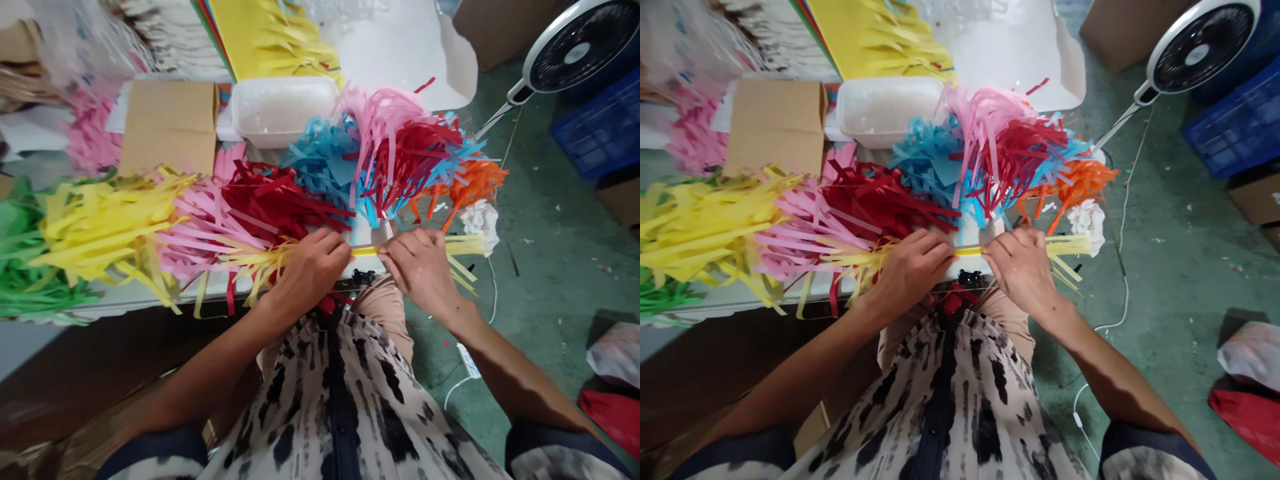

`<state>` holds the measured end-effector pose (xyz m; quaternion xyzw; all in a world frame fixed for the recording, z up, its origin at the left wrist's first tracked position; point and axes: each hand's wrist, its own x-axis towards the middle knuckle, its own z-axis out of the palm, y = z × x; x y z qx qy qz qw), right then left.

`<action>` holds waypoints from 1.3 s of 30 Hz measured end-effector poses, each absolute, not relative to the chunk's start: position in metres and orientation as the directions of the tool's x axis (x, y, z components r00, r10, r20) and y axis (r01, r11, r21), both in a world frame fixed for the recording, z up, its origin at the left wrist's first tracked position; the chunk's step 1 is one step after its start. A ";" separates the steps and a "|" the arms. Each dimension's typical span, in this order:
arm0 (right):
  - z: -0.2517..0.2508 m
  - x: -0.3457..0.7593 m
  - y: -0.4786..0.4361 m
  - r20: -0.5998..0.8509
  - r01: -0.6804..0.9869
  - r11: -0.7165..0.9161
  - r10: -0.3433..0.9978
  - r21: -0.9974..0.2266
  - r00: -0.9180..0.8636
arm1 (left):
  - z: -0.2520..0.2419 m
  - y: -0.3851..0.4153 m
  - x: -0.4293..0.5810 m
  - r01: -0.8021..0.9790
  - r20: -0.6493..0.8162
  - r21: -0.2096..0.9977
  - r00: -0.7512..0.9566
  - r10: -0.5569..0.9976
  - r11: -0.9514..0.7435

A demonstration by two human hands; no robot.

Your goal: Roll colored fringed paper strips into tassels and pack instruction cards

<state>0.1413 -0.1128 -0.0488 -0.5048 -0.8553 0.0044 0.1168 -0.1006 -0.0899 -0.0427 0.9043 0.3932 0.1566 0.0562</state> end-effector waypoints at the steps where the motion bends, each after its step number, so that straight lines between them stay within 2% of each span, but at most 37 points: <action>1: -0.050 0.143 -0.112 0.186 0.873 0.465 0.880 -0.148 -0.437 | -0.043 -0.090 -0.104 0.724 0.236 0.240 0.602 0.763 -0.646; 5: -0.050 0.149 -0.105 0.140 0.887 0.408 0.912 -0.218 -0.385 | -0.042 -0.090 -0.116 0.782 0.201 0.301 0.508 0.838 -0.546; 11: -0.047 0.155 -0.096 0.095 0.849 0.426 0.903 -0.312 -0.418 | -0.048 -0.091 -0.121 0.736 0.207 0.459 0.456 0.866 -0.497; 18: -0.045 0.155 -0.093 0.074 0.850 0.440 0.896 -0.290 -0.438 | -0.051 -0.092 -0.123 0.713 0.216 0.520 0.423 0.880 -0.470; 23: -0.042 0.152 -0.090 0.045 0.860 0.447 0.892 -0.246 -0.450 | -0.050 -0.091 -0.120 0.769 0.221 0.408 0.441 0.870 -0.493; 32: -0.038 0.144 -0.090 0.004 0.900 0.419 0.907 -0.116 -0.422 | -0.034 -0.075 -0.115 0.828 0.068 0.160 0.534 0.843 -0.537; 34: -0.038 0.140 -0.095 0.058 0.914 0.401 0.916 -0.054 -0.398 | -0.033 -0.074 -0.114 0.831 0.085 0.135 0.533 0.842 -0.540; 36: -0.041 0.136 -0.101 0.200 0.912 0.409 0.894 -0.004 -0.400 | -0.033 -0.077 -0.111 0.804 0.172 0.131 0.558 0.812 -0.580; 39: -0.048 0.132 -0.111 0.382 0.838 0.546 0.775 -0.003 -0.504 | -0.037 -0.083 -0.106 0.643 0.315 0.093 0.706 0.635 -0.761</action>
